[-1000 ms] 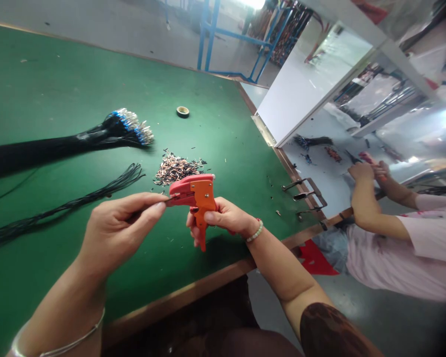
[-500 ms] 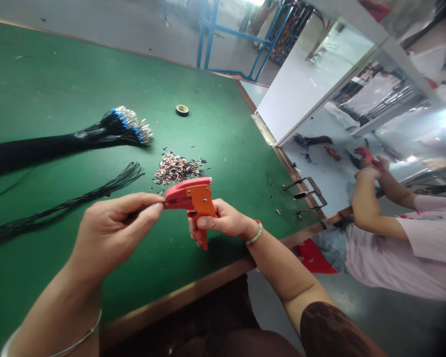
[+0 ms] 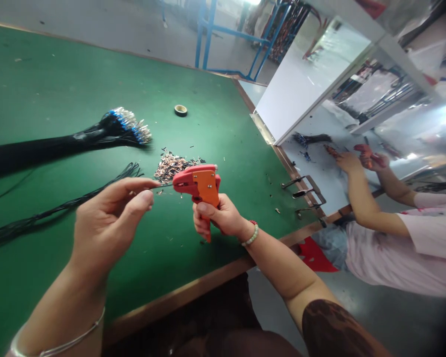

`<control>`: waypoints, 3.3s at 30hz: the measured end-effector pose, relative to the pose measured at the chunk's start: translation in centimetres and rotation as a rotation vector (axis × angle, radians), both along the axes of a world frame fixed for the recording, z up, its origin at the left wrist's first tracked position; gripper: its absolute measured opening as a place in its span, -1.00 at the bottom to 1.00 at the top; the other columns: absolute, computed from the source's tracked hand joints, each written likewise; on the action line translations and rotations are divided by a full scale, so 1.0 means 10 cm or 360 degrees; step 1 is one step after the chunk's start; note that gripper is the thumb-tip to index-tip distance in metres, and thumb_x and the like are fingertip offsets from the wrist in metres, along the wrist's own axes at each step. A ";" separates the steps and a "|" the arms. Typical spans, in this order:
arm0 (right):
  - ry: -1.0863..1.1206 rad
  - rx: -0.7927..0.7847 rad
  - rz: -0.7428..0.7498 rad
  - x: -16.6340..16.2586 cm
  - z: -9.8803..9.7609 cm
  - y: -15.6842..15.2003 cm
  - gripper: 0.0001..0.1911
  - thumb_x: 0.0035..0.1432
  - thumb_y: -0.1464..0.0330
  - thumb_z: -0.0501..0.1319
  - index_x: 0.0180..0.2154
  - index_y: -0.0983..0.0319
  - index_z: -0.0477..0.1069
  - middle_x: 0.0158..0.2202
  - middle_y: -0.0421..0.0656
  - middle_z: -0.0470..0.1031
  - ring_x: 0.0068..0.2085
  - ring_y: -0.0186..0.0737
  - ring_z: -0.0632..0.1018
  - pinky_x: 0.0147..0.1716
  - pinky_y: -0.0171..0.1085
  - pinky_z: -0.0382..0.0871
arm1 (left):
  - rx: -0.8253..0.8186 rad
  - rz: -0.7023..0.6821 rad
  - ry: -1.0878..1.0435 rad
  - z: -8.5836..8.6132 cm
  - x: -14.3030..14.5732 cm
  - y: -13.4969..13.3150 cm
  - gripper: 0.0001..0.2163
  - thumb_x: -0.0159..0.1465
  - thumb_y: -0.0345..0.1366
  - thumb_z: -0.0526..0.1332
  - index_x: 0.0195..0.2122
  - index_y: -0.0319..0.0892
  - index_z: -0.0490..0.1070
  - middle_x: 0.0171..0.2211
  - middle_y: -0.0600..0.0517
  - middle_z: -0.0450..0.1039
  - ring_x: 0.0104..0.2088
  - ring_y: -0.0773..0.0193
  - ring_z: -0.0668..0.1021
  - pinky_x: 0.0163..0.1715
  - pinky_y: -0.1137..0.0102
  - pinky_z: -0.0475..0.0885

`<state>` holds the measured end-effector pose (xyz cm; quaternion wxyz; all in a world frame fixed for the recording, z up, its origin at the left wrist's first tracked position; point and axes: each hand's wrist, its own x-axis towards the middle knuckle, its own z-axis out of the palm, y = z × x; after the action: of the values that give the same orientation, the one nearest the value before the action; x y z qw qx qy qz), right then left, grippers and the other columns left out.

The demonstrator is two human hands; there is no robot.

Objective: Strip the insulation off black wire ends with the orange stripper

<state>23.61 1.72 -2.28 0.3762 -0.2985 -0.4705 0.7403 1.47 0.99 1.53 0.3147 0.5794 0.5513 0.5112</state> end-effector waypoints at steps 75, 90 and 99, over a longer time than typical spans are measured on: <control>-0.0066 0.0088 0.0414 0.25 0.08 0.13 -0.54 0.30 0.02 0.36 -0.16 0.31 0.44 -0.31 -0.13 0.52 -0.29 -0.23 0.64 -0.30 -0.20 0.63 | 0.1073 -0.0091 0.0897 -0.20 -0.03 0.13 -0.90 0.33 -0.43 0.35 -0.14 -0.15 0.60 -0.35 0.06 0.52 -0.35 0.33 0.49 -0.30 0.38 0.35; -0.0163 0.0129 0.0477 0.21 0.08 0.09 -0.50 0.31 -0.07 0.30 -0.28 0.27 0.40 -0.39 -0.19 0.48 -0.38 -0.28 0.58 -0.41 -0.26 0.58 | 0.0859 -0.0258 0.0660 -0.12 -0.03 0.08 -0.91 0.36 -0.40 0.31 -0.16 -0.11 0.59 -0.34 0.10 0.46 -0.40 0.42 0.48 -0.39 0.45 0.38; -0.0140 0.0108 0.0415 0.19 0.09 0.08 -0.52 0.29 -0.05 0.32 -0.28 0.27 0.42 -0.43 -0.20 0.49 -0.40 -0.27 0.58 -0.43 -0.25 0.59 | 0.0701 -0.0300 0.0522 -0.05 -0.04 0.06 -0.94 0.35 -0.36 0.29 -0.24 -0.12 0.57 -0.37 0.09 0.45 -0.42 0.41 0.48 -0.45 0.44 0.36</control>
<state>25.56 2.53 -1.38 0.2657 -0.2541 -0.5461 0.7527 1.07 1.60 1.04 0.1342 0.7574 0.4143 0.4865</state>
